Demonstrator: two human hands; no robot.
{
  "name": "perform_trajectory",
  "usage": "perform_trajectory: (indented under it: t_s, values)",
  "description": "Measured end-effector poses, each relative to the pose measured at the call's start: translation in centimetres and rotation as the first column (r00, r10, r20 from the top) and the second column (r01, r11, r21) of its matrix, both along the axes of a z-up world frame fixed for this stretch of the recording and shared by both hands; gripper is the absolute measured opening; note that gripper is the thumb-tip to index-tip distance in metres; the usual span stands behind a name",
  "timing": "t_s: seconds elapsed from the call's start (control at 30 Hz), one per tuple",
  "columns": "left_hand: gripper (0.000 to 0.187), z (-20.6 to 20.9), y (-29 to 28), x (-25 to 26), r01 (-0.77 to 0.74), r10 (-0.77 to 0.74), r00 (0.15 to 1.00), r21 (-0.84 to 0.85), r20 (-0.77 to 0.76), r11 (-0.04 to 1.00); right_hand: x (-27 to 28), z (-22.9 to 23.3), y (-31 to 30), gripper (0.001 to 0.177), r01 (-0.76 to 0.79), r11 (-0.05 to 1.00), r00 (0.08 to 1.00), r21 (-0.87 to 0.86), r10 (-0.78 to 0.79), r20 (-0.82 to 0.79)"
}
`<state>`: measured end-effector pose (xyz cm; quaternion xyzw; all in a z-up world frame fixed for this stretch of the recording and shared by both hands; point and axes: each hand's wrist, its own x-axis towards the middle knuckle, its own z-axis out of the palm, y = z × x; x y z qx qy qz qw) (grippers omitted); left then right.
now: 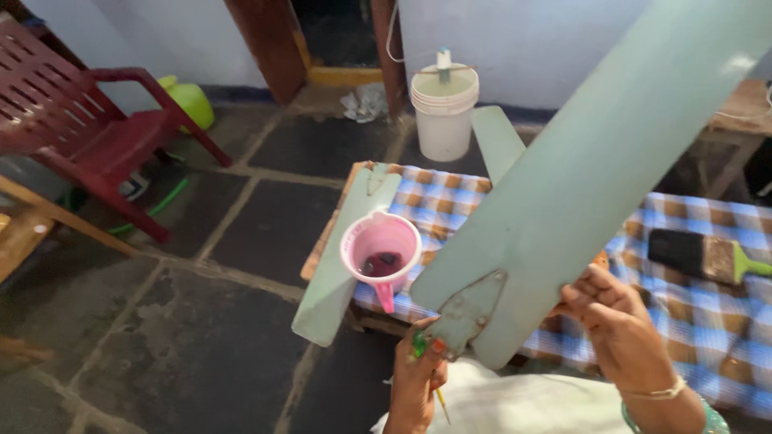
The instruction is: The person cleans the fan blades with a brush, then uses a screwdriver to remove and reattach fan blades to the motor housing. The person handles the fan blades, brush, and screwdriver throughout the process.
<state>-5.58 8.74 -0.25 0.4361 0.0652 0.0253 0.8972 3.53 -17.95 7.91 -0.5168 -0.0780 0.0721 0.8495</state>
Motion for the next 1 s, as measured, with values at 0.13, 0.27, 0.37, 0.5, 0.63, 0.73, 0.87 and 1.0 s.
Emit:
perform_trajectory:
  t_s: [0.13,0.27,0.37,0.5,0.63,0.73,0.87,1.0]
  values:
    - [0.055,1.0,3.9,-1.1,-0.149,0.147,0.989,-0.076,-0.026,0.986,-1.0,1.0,5.3,0.036,-0.074,0.997,0.996,-0.019,0.073,-0.054]
    - [0.042,2.1,6.8,-1.7,-0.221,0.226,0.974,-0.122,0.026,0.968,-1.8,1.1,5.8,0.037,-0.229,0.956,0.97,-0.184,0.209,-0.121]
    - [0.033,2.8,8.5,-1.9,-0.319,0.327,0.945,-0.158,0.026,0.935,-2.5,1.7,4.2,0.035,-0.402,0.824,0.909,-0.4,0.305,-0.285]
    - [0.022,3.2,10.4,-1.6,-0.443,0.44,0.896,-0.051,-0.06,0.895,-4.0,4.5,1.0,0.03,-0.093,0.709,0.992,-0.699,0.126,-0.004]
    - [0.02,2.3,10.7,-0.8,-0.457,0.456,0.874,0.04,-0.167,0.889,-1.7,8.0,-0.8,0.042,0.73,0.284,0.507,-0.621,0.384,0.772]
    - [0.022,1.9,11.2,-0.7,-0.391,0.391,0.917,0.014,-0.083,0.92,1.6,9.2,-1.4,0.051,0.724,0.034,0.575,-0.689,0.524,0.629]
    - [0.023,2.3,12.0,-0.7,-0.385,0.386,0.923,0.017,-0.014,0.923,5.3,9.3,-3.6,0.043,0.279,-0.215,0.884,-0.936,0.438,0.163]
    - [0.041,2.7,13.5,-0.3,-0.442,0.442,0.89,0.029,-0.114,0.897,6.5,5.5,-4.8,0.026,-0.355,0.433,0.889,-0.829,0.43,-0.156]
